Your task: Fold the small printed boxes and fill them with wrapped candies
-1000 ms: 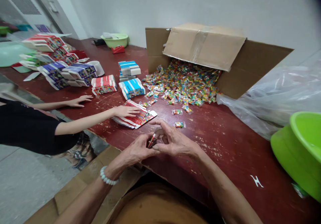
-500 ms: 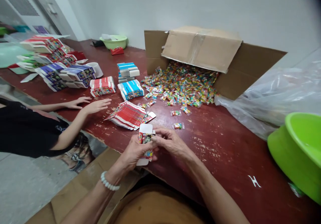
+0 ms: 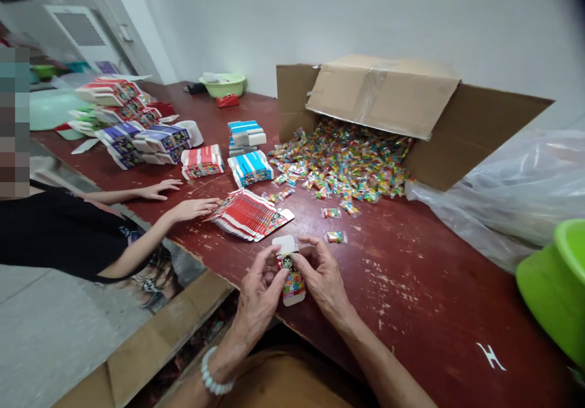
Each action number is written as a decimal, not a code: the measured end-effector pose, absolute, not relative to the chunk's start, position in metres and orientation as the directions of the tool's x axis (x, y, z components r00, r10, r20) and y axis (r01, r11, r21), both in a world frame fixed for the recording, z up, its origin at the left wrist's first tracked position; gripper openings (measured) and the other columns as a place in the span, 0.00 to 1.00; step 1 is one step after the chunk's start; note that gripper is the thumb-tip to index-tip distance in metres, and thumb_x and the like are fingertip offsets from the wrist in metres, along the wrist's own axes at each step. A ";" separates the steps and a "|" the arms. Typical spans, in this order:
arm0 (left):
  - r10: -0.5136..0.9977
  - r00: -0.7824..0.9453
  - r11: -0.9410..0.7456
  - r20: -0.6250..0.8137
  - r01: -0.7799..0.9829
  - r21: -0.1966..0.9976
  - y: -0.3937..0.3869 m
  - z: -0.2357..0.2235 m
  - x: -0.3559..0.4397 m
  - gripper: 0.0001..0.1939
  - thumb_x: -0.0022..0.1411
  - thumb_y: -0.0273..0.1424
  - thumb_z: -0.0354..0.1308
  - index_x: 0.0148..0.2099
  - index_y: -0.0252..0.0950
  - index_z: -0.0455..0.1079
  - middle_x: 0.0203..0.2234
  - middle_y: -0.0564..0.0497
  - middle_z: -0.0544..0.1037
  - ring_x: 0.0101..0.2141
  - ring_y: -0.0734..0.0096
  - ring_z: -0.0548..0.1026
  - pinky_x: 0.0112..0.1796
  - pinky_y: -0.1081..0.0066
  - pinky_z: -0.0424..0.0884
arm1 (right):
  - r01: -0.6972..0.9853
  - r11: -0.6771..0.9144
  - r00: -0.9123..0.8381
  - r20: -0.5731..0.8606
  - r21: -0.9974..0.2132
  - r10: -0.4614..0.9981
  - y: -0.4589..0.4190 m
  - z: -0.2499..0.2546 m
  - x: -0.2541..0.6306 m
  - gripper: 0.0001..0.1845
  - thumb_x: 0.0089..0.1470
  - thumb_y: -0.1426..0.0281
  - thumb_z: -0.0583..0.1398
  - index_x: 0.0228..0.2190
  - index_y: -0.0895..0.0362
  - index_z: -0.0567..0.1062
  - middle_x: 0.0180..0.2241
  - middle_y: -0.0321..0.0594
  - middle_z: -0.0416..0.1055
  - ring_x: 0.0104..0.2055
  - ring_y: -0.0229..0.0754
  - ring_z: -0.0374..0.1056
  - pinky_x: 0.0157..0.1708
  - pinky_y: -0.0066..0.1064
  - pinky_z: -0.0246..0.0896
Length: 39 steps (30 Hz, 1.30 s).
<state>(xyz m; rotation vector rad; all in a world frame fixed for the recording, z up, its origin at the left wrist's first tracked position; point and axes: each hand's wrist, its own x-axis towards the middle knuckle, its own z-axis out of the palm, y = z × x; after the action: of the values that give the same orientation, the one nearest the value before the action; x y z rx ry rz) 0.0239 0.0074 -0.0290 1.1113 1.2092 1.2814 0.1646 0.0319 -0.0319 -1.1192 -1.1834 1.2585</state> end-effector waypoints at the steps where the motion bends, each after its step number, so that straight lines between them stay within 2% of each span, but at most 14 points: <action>1: 0.998 -0.041 0.042 -0.046 -0.088 0.995 0.008 -0.027 0.022 0.21 0.57 0.35 0.65 0.51 0.38 0.67 0.41 0.48 0.79 0.38 0.68 0.78 0.39 0.71 0.75 | -0.103 0.026 -0.040 0.030 -0.994 0.999 0.031 -0.033 0.163 0.17 0.54 0.60 0.64 0.44 0.55 0.74 0.33 0.38 0.76 0.34 0.40 0.71 0.36 0.31 0.65; 4: 0.992 0.030 0.123 -0.121 -0.084 0.989 0.011 -0.023 0.014 0.15 0.58 0.38 0.64 0.44 0.36 0.71 0.33 0.51 0.79 0.31 0.70 0.76 0.33 0.73 0.73 | -0.091 -0.001 -0.098 0.008 -0.996 0.995 0.033 -0.034 0.165 0.13 0.54 0.59 0.64 0.34 0.57 0.77 0.32 0.37 0.75 0.34 0.39 0.69 0.37 0.30 0.64; 8: 0.996 0.035 0.073 -0.076 0.084 0.994 0.016 -0.021 0.008 0.12 0.62 0.40 0.61 0.41 0.37 0.75 0.30 0.52 0.79 0.29 0.71 0.74 0.31 0.75 0.70 | -0.088 -0.138 -0.159 -0.123 -0.986 0.980 0.041 -0.029 0.172 0.16 0.47 0.58 0.68 0.25 0.59 0.76 0.25 0.36 0.73 0.28 0.36 0.65 0.30 0.28 0.61; 11: 1.000 0.007 -0.008 0.007 0.135 0.991 0.017 -0.019 0.009 0.11 0.61 0.39 0.62 0.40 0.37 0.76 0.34 0.51 0.80 0.34 0.69 0.76 0.36 0.74 0.71 | -0.243 -0.200 -0.159 -0.165 -0.949 0.973 0.045 -0.025 0.173 0.21 0.38 0.60 0.73 0.33 0.57 0.76 0.25 0.32 0.73 0.27 0.35 0.66 0.30 0.27 0.61; 13: 1.000 0.006 0.008 -0.008 0.040 0.999 0.018 -0.017 0.012 0.14 0.59 0.38 0.64 0.45 0.38 0.72 0.36 0.51 0.81 0.35 0.68 0.78 0.38 0.73 0.73 | -0.274 -0.203 -0.191 -0.154 -0.940 0.969 0.046 -0.025 0.172 0.25 0.36 0.60 0.74 0.37 0.56 0.76 0.25 0.31 0.73 0.27 0.35 0.67 0.31 0.27 0.62; 16: 0.990 0.014 0.141 -0.141 -0.164 0.976 0.018 -0.015 0.013 0.27 0.55 0.39 0.68 0.53 0.42 0.60 0.31 0.55 0.80 0.30 0.70 0.78 0.32 0.73 0.74 | -0.213 -0.146 -0.214 -0.100 -0.966 0.972 0.046 -0.028 0.171 0.18 0.41 0.58 0.72 0.29 0.58 0.77 0.25 0.34 0.74 0.26 0.35 0.66 0.30 0.27 0.62; 18: 0.963 0.088 0.269 -0.255 -0.256 0.928 0.016 -0.014 0.013 0.29 0.56 0.43 0.68 0.54 0.43 0.57 0.30 0.56 0.79 0.27 0.70 0.78 0.28 0.73 0.73 | -0.198 -0.073 -0.176 -0.038 -0.977 0.984 0.043 -0.032 0.171 0.17 0.45 0.57 0.70 0.27 0.57 0.76 0.25 0.35 0.74 0.26 0.35 0.66 0.28 0.27 0.61; 21: 0.875 0.279 0.469 -0.396 -0.286 0.835 0.013 -0.015 0.015 0.25 0.62 0.53 0.56 0.49 0.37 0.64 0.30 0.50 0.79 0.22 0.69 0.77 0.23 0.74 0.70 | -0.152 -0.030 -0.211 0.003 -0.988 0.977 0.039 -0.034 0.173 0.16 0.52 0.55 0.66 0.32 0.56 0.77 0.26 0.34 0.74 0.21 0.33 0.65 0.23 0.26 0.59; 23: 0.842 0.309 0.525 -0.443 -0.280 0.803 0.011 -0.015 0.017 0.28 0.64 0.56 0.50 0.42 0.34 0.68 0.26 0.49 0.78 0.18 0.72 0.74 0.20 0.75 0.67 | -0.081 -0.002 -0.266 0.020 -0.997 0.964 0.038 -0.030 0.174 0.16 0.55 0.55 0.63 0.34 0.55 0.76 0.28 0.35 0.74 0.20 0.33 0.66 0.22 0.26 0.59; 26: 0.853 0.258 0.513 -0.454 -0.257 0.819 0.012 -0.015 0.021 0.31 0.63 0.58 0.48 0.36 0.33 0.70 0.23 0.49 0.77 0.16 0.75 0.72 0.19 0.76 0.65 | -0.055 -0.016 -0.306 0.002 -0.998 0.952 0.041 -0.021 0.176 0.15 0.55 0.56 0.64 0.32 0.56 0.76 0.29 0.37 0.75 0.21 0.34 0.69 0.22 0.27 0.61; 29: 0.870 0.232 0.481 -0.436 -0.198 0.854 0.015 -0.013 0.023 0.33 0.60 0.61 0.50 0.34 0.32 0.71 0.22 0.49 0.77 0.16 0.75 0.71 0.19 0.77 0.64 | -0.066 -0.102 -0.289 -0.079 -0.993 0.954 0.049 -0.013 0.176 0.14 0.48 0.59 0.67 0.29 0.57 0.76 0.27 0.37 0.76 0.21 0.35 0.68 0.22 0.26 0.61; 32: 0.875 0.248 0.464 -0.416 -0.183 0.867 0.017 -0.013 0.022 0.35 0.58 0.63 0.48 0.33 0.32 0.72 0.21 0.48 0.78 0.16 0.75 0.71 0.20 0.76 0.65 | -0.057 -0.120 -0.234 -0.104 -0.991 0.967 0.055 -0.010 0.175 0.12 0.45 0.62 0.68 0.28 0.58 0.76 0.25 0.36 0.75 0.23 0.34 0.67 0.24 0.25 0.61; 36: 0.869 0.261 0.470 -0.420 -0.172 0.866 0.016 -0.018 0.018 0.36 0.59 0.63 0.48 0.33 0.31 0.72 0.21 0.48 0.77 0.15 0.75 0.71 0.20 0.76 0.65 | -0.011 -0.081 -0.231 -0.076 -0.997 0.970 0.052 -0.012 0.177 0.12 0.49 0.62 0.66 0.29 0.59 0.77 0.25 0.36 0.74 0.23 0.34 0.66 0.24 0.26 0.60; 39: 0.873 0.236 0.468 -0.427 -0.158 0.870 0.016 -0.020 0.019 0.36 0.60 0.62 0.47 0.39 0.31 0.73 0.18 0.50 0.75 0.14 0.75 0.70 0.18 0.77 0.64 | 0.038 0.056 -0.340 0.040 -0.998 0.940 0.045 -0.013 0.181 0.11 0.55 0.61 0.63 0.33 0.57 0.79 0.31 0.38 0.76 0.29 0.36 0.69 0.29 0.27 0.63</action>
<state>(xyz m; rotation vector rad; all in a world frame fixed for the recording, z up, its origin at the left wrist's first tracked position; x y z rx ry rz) 0.0189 0.0156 -0.0203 0.8037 1.1048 0.8224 0.1807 0.0447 -0.0127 -1.0234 -1.5181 1.3982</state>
